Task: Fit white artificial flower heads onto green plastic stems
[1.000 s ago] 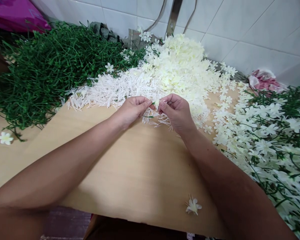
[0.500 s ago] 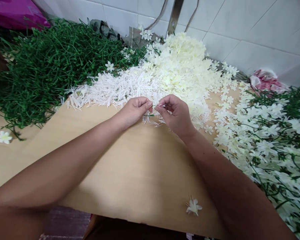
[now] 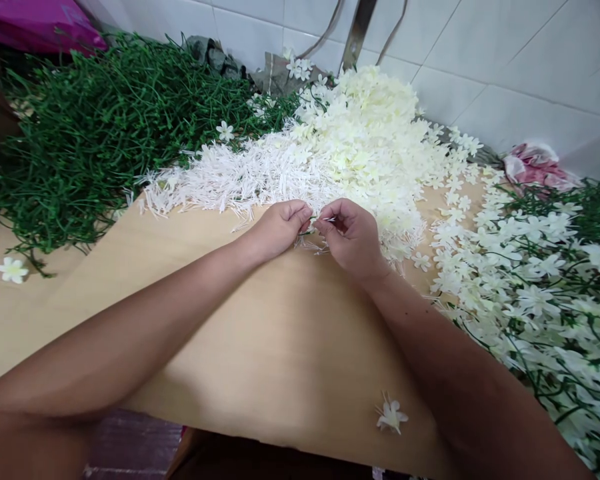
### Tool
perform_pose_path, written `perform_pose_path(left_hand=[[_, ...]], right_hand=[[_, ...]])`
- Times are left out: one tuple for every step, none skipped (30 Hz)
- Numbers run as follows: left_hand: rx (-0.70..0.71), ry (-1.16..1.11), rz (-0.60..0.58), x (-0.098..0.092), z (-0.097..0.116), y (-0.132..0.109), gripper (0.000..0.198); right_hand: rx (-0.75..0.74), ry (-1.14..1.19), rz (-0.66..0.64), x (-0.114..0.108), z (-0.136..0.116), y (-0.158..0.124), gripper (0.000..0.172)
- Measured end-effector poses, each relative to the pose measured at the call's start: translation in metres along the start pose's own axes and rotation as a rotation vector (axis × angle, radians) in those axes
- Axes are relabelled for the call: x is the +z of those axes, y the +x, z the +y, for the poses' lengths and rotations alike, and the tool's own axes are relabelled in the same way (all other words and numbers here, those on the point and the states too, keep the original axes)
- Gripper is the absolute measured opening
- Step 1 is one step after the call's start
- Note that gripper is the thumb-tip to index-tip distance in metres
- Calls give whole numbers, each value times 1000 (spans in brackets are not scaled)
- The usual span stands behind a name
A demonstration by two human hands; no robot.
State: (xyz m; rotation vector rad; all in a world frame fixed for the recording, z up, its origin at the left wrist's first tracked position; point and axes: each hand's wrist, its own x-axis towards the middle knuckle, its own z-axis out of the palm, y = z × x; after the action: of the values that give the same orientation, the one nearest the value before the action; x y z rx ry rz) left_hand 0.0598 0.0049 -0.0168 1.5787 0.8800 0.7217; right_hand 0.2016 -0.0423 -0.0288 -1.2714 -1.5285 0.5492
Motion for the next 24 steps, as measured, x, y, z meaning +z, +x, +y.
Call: perform_pose_path(left_hand=[[2, 12, 12, 1, 0, 0, 34], [3, 17, 17, 2, 0, -1, 34], [7, 14, 22, 3, 0, -1, 34], [11, 8, 26, 4, -1, -1, 33], [15, 2, 32, 5, -2, -1, 32], [21, -5, 38, 6, -3, -2, 31], [24, -18, 44, 7, -3, -2, 30], [24, -42, 48, 8, -3, -2, 29], [16, -76, 50, 8, -3, -2, 28], [3, -115, 45, 9, -3, -2, 27], [-8, -156, 41, 9, -2, -2, 28], [-14, -188, 34, 9, -2, -2, 28], [-12, -205, 31, 9, -2, -2, 29], [-5, -208, 26, 9, -2, -2, 30], [3, -200, 19, 8, -2, -2, 30], [8, -187, 12, 8, -3, -2, 30], [12, -170, 6, 8, -4, -2, 30], [17, -150, 2, 7, -5, -2, 30], [28, -128, 1, 7, -6, -2, 30], [45, -104, 1, 8, -7, -1, 30], [65, -81, 3, 8, -8, -1, 30], [83, -63, 5, 8, -8, -1, 30], [95, -47, 7, 9, -8, -1, 29], [101, -33, 9, 9, -8, -1, 29]], right_hand=[[4, -6, 10, 1, 0, -1, 12], [13, -4, 19, 2, 1, -2, 12], [23, 6, 27, 4, 1, -3, 11], [32, 20, 33, 5, 1, -4, 11], [38, 34, 40, 7, 0, -5, 11], [40, 43, 48, 9, 0, -6, 11], [41, 46, 55, 10, -1, -7, 11], [41, 53, 60, 11, -1, -7, 11], [48, 69, 62, 12, -2, -7, 11], [64, 102, 60, 13, -2, -7, 11], [87, 150, 56, 13, -2, -7, 11], [116, 208, 48, 12, -2, -6, 12], [148, 268, 41, 11, -2, -5, 13], [179, 320, 34, 11, -1, -4, 14], [208, 361, 28, 10, -1, -3, 15], [231, 391, 23, 9, 0, -2, 17], [251, 412, 16, 9, 1, -2, 19], [267, 427, 12, 9, 2, -2, 21], [281, 434, 10, 9, 2, -2, 23], [292, 436, 11, 9, 2, -2, 26], [303, 435, 13, 9, 3, -2, 28], [311, 434, 19, 9, 3, -2, 29], [318, 434, 24, 9, 2, -2, 30], [323, 432, 27, 9, 2, -2, 31]])
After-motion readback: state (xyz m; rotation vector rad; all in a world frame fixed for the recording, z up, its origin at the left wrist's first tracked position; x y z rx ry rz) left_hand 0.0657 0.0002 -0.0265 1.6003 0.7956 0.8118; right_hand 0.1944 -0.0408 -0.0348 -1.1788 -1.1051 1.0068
